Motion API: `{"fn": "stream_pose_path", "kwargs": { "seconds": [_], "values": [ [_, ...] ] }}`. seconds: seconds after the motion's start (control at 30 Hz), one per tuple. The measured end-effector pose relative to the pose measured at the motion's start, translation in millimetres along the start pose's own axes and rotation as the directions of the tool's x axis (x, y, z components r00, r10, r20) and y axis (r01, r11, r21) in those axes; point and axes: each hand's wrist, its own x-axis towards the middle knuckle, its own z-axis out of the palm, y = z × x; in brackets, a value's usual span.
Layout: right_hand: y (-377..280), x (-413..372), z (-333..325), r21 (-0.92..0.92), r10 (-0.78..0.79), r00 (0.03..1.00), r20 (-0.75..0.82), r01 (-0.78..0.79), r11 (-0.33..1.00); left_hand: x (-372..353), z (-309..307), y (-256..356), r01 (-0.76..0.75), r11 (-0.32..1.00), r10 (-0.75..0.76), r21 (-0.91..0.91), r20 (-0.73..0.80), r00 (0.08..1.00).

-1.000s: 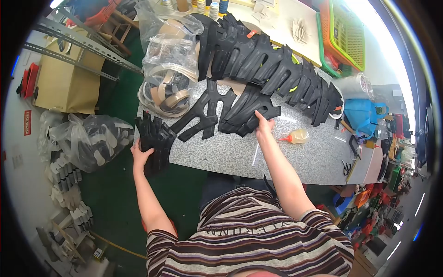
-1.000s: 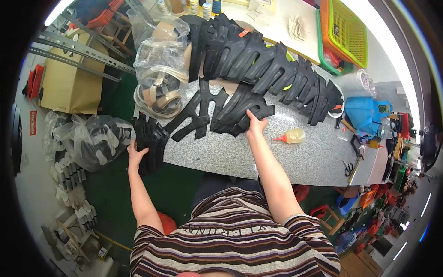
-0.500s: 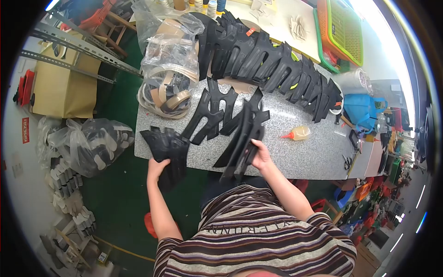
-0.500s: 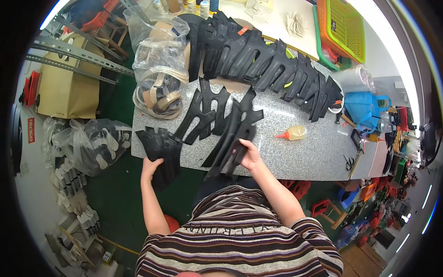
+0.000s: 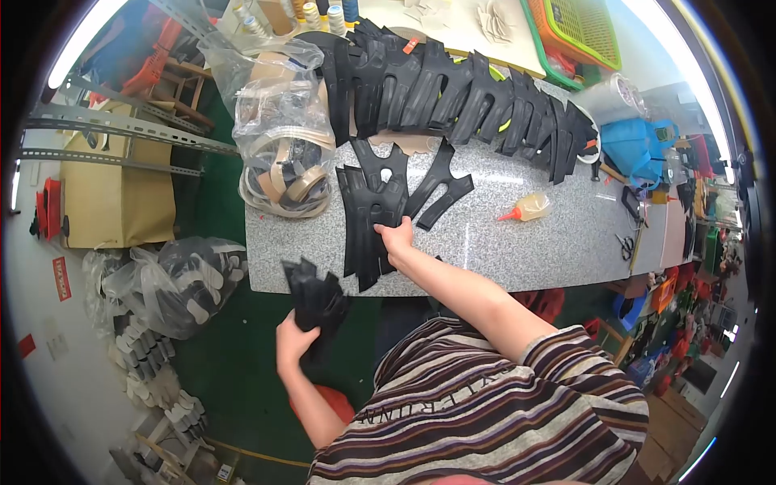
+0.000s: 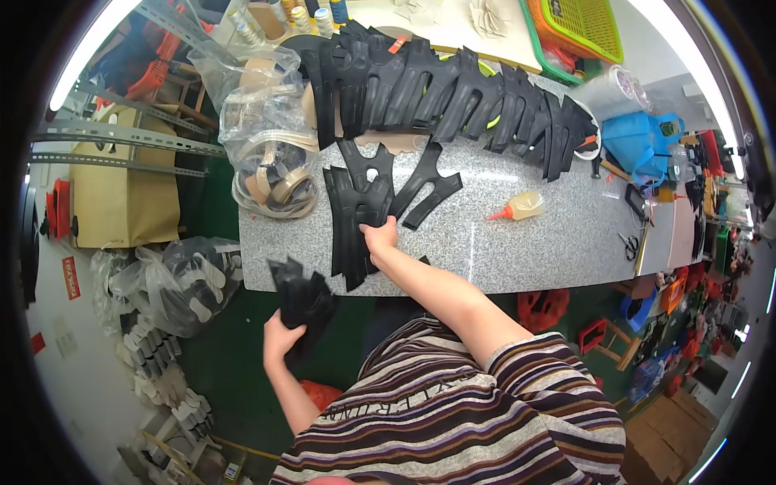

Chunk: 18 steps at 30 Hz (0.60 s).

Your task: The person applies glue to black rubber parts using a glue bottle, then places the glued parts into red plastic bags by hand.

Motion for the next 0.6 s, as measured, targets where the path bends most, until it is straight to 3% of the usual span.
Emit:
{"fn": "stream_pose_path", "kwargs": {
  "seconds": [0.07,0.1,0.2,0.27,0.3,0.33,0.37,0.4,0.43,0.47,0.53,0.57,0.6],
  "values": [
    [5,1,-8,0.08,-0.026,0.989,0.148,0.015,0.997,-25,-30,-8,0.021,0.983,-0.02,-0.184,0.008,1.0],
    [4,3,-14,0.125,-0.052,0.975,0.218,0.025,0.992,-29,-42,-8,-0.008,0.959,0.035,-0.282,0.09,0.995],
    [4,-14,-65,0.056,-0.142,0.937,0.319,0.131,0.99,-5,-26,28,-0.024,0.693,0.216,-0.72,0.176,0.96],
    [13,1,-107,0.029,-0.129,0.964,0.233,0.126,0.992,41,21,56,-0.03,0.618,0.24,-0.786,0.152,0.959],
    [15,16,-124,0.087,-0.122,0.986,0.11,0.113,0.99,66,51,70,-0.047,0.585,0.229,-0.81,0.11,0.967],
    [13,34,-134,0.147,-0.106,0.994,-0.015,0.107,0.983,96,83,77,-0.042,0.623,0.182,-0.781,0.093,0.979],
    [6,49,-137,0.255,0.002,0.999,-0.055,0.012,0.967,125,111,80,-0.052,0.741,0.141,-0.669,0.079,0.987],
    [-5,64,-139,0.365,0.108,0.991,-0.078,-0.072,0.928,144,150,76,-0.14,0.984,0.088,-0.11,-0.383,0.92],
    [-16,78,-139,0.475,0.213,0.973,-0.086,-0.148,0.867,148,154,87,-0.17,0.981,0.108,-0.092,-0.47,0.876],
    [-26,89,-137,0.531,0.172,0.985,-0.004,-0.144,0.835,152,157,97,-0.2,0.977,0.128,-0.071,-0.554,0.822],
    [-30,108,-129,0.629,0.084,0.985,0.153,-0.163,0.76,155,143,108,-0.031,0.983,-0.019,-0.182,-0.264,0.964],
    [-24,121,-124,0.564,0.127,0.969,0.211,-0.227,0.794,155,137,113,0.068,0.975,-0.092,-0.209,-0.105,0.99],
    [-22,116,-128,0.54,0.072,0.983,0.168,-0.153,0.827,154,137,113,0.067,0.969,-0.093,-0.238,-0.096,0.991]
  ]
}}
